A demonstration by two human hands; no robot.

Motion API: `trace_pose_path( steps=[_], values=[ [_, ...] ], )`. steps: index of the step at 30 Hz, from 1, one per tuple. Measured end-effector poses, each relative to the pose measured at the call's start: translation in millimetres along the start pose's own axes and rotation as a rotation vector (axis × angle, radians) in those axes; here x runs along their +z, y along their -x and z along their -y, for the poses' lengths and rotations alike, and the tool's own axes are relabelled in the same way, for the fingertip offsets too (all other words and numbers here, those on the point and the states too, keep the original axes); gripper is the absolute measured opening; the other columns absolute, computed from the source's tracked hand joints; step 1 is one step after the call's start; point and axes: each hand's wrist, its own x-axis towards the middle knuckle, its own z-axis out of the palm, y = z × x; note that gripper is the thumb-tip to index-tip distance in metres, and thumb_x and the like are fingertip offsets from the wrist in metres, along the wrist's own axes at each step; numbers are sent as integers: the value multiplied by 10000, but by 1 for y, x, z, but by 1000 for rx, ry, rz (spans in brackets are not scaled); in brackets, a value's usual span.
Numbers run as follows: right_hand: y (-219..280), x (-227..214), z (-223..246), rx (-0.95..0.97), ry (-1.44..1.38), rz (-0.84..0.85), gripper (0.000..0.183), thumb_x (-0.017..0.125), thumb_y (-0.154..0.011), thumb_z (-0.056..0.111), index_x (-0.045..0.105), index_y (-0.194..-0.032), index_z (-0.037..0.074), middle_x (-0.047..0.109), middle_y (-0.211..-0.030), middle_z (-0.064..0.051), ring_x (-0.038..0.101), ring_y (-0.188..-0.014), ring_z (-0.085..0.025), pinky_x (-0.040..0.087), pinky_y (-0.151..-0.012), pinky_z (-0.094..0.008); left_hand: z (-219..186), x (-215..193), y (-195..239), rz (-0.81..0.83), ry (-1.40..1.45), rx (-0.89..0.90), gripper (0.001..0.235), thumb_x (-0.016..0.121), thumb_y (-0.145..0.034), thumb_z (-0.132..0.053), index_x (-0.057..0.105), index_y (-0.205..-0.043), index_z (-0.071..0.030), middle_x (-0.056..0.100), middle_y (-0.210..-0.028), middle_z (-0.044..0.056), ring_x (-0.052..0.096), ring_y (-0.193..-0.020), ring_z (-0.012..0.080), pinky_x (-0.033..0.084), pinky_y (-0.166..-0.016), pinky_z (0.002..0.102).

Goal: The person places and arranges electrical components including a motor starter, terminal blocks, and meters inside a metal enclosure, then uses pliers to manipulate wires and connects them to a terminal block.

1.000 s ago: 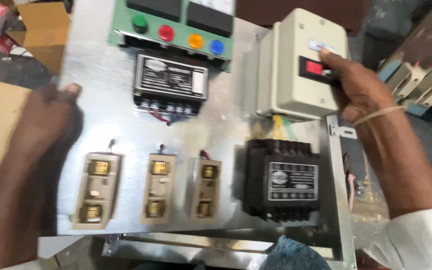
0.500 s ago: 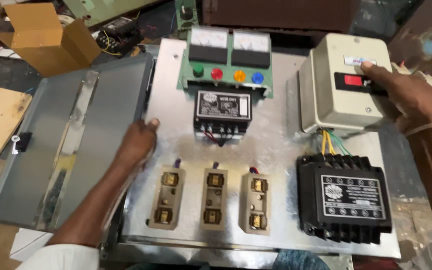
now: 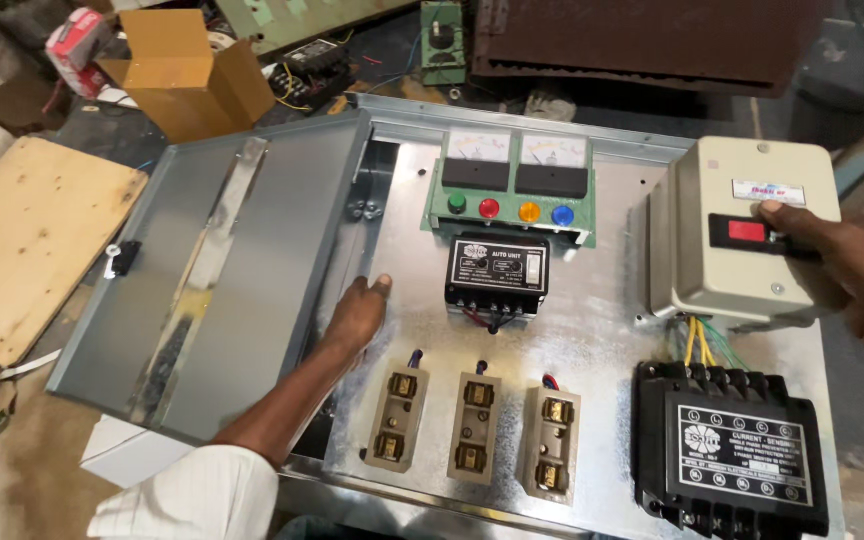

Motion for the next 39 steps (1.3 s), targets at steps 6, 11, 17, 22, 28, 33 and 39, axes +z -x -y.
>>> trace_pose_path(
  steps=[6,11,17,22,28,33,39],
  values=[
    [-21,21,-10,19,227,-21,671,718,-1034,493,586,-1304,-107,703,-984,-394,741,-807,-470,614,-704,-525,-17,-10,3,73,-35,-235,751,481,-992,-506,322,-1559,-40,376,-1581,223,380,-1457,407,396,-1120,526],
    [-10,29,5,-62,102,15,562,662,-1039,466,620,-1344,-4,703,-1053,-289,734,-872,-398,608,-729,-456,-1,-2,-38,5,-90,-112,746,514,-981,-529,438,-1505,-3,505,-1501,265,485,-1398,420,419,-1122,486],
    [-13,35,2,-164,4,114,559,687,-989,417,627,-1350,-6,706,-1120,-238,725,-935,-348,601,-807,-430,40,20,-70,35,11,-70,709,516,-1013,-504,471,-1436,63,545,-1426,288,542,-1309,396,427,-1091,484],
    [-68,36,-22,-121,167,77,640,699,-1022,463,582,-1329,-85,692,-1030,-321,727,-825,-402,614,-730,-472,51,26,-79,186,163,-255,586,453,-1035,-485,564,-1267,41,597,-1044,254,566,-861,391,477,-711,550],
    [-98,41,-44,-165,200,145,693,696,-996,473,590,-1255,-161,696,-929,-408,731,-690,-448,637,-626,-495,77,31,-88,155,186,-268,497,477,-1026,-485,574,-1214,-35,621,-881,107,606,-728,241,499,-631,475],
    [-49,60,-11,-113,269,16,760,775,-979,496,586,-1277,-177,682,-1017,-390,729,-794,-444,620,-713,-504,87,23,-92,54,132,-258,557,489,-1005,-496,649,-1204,0,695,-949,155,696,-820,315,551,-757,505],
    [4,78,32,-90,165,-37,797,874,-881,443,549,-1288,-161,666,-1155,-350,688,-1052,-400,551,-930,-441,92,15,-104,-255,-176,-361,735,505,-958,-648,662,-1265,1,581,-1375,251,538,-1301,423,427,-1062,510]
  ],
)
